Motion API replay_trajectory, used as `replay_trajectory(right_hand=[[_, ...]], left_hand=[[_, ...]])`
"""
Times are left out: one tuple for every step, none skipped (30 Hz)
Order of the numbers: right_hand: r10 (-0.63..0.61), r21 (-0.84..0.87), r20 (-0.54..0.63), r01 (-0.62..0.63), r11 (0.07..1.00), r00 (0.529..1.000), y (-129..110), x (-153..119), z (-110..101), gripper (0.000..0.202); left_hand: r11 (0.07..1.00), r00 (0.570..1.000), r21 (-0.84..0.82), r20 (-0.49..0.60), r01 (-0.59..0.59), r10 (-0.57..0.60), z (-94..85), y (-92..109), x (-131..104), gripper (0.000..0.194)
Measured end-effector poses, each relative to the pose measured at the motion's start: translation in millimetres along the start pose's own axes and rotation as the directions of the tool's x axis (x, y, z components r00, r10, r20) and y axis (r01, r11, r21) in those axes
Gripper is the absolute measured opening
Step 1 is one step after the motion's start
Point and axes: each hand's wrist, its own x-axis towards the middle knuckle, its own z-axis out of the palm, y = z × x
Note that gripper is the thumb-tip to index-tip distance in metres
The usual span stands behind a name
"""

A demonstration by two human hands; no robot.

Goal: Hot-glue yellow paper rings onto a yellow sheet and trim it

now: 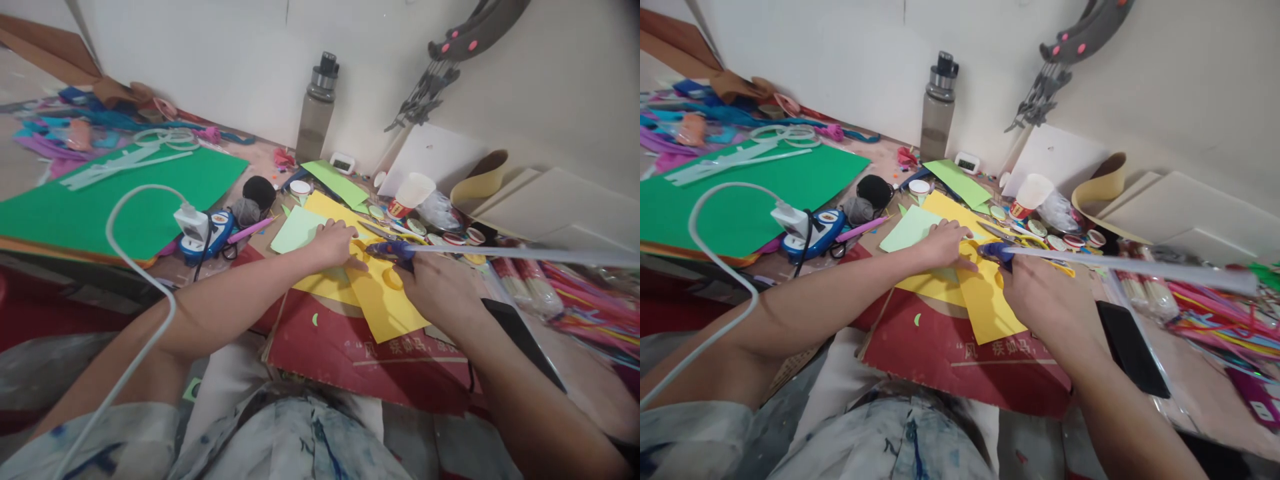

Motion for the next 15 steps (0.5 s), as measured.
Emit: replay_trajectory(right_hand=[[0.019,-0.020,-0.017,-0.020,1.000,1.000,0.7,-0.4,0.1,0.034],[0.036,-0.037,-0.035,-0.037,0.999,0.999,0.8,-1.3,-0.2,0.036],[0.047,-0.050,-0.049,-0.050,0.998,0.998,0.5,-2.6,-0.7,0.038],[0.051,-0.053,-0.056,-0.054,0.997,0.997,-0.1,-4.3,-1.5,0.039],[0.052,-0.054,-0.056,-0.055,0.997,0.997,-1.0,-6.4,-2.4,0.040],[0.053,-0.052,-0.048,-0.056,0.997,0.997,-2.3,-8.7,-3.7,0.040],[0.052,-0.051,-0.037,-0.054,0.997,0.998,-4.0,-11.2,-5.3,0.040],[0.048,-0.052,-0.027,-0.050,0.997,0.998,-6.1,-13.7,-7.5,0.040],[0.046,-0.055,-0.017,-0.047,0.997,0.999,-8.6,-16.0,-10.3,0.039],[0.046,-0.061,-0.007,-0.046,0.997,0.999,-11.5,-17.9,-13.7,0.039],[0.053,-0.066,0.005,-0.052,0.996,0.999,-14.5,-19.4,-17.7,0.040],[0.073,-0.072,0.029,-0.071,0.995,0.997,-17.5,-20.2,-22.0,0.041],[0.095,-0.072,0.060,-0.091,0.993,0.994,-20.4,-20.5,-26.3,0.043],[0.121,-0.060,0.099,-0.116,0.991,0.988,-22.7,-20.1,-30.4,0.042],[0.129,-0.049,0.122,-0.124,0.991,0.984,-24.5,-19.1,-33.7,0.041]], left_hand=[[1.000,1.000,-0.004,0.018,-0.020,0.020,-1.7,-0.9,-0.3,0.088],[0.999,0.998,-0.006,0.037,-0.051,0.051,-3.3,-2.0,-0.5,0.089],[0.996,0.995,-0.005,0.056,-0.087,0.087,-4.8,-3.2,-0.5,0.088],[0.993,0.990,-0.001,0.070,-0.119,0.119,-6.2,-4.2,-0.2,0.085],[0.990,0.986,0.005,0.084,-0.142,0.141,-7.4,-4.9,0.1,0.081],[0.989,0.985,0.013,0.096,-0.149,0.147,-8.5,-5.1,0.3,0.077],[0.990,0.985,0.022,0.102,-0.140,0.137,-9.3,-4.7,0.3,0.075],[0.993,0.988,0.030,0.101,-0.116,0.113,-9.9,-3.7,0.0,0.075],[0.996,0.993,0.034,0.092,-0.083,0.080,-10.1,-2.2,-0.7,0.075],[0.998,0.996,0.035,0.076,-0.049,0.046,-9.8,-0.4,-1.8,0.076],[0.999,0.998,0.034,0.056,-0.017,0.015,-9.2,1.6,-3.1,0.077],[1.000,0.999,0.031,0.033,0.002,-0.003,-8.2,3.4,-4.5,0.078],[1.000,1.000,0.030,0.020,0.006,-0.006,-7.1,4.8,-5.8,0.080],[1.000,1.000,0.030,0.018,0.001,-0.001,-6.2,5.8,-6.7,0.082],[0.999,1.000,0.032,0.027,-0.009,0.008,-5.6,6.3,-7.3,0.085]])
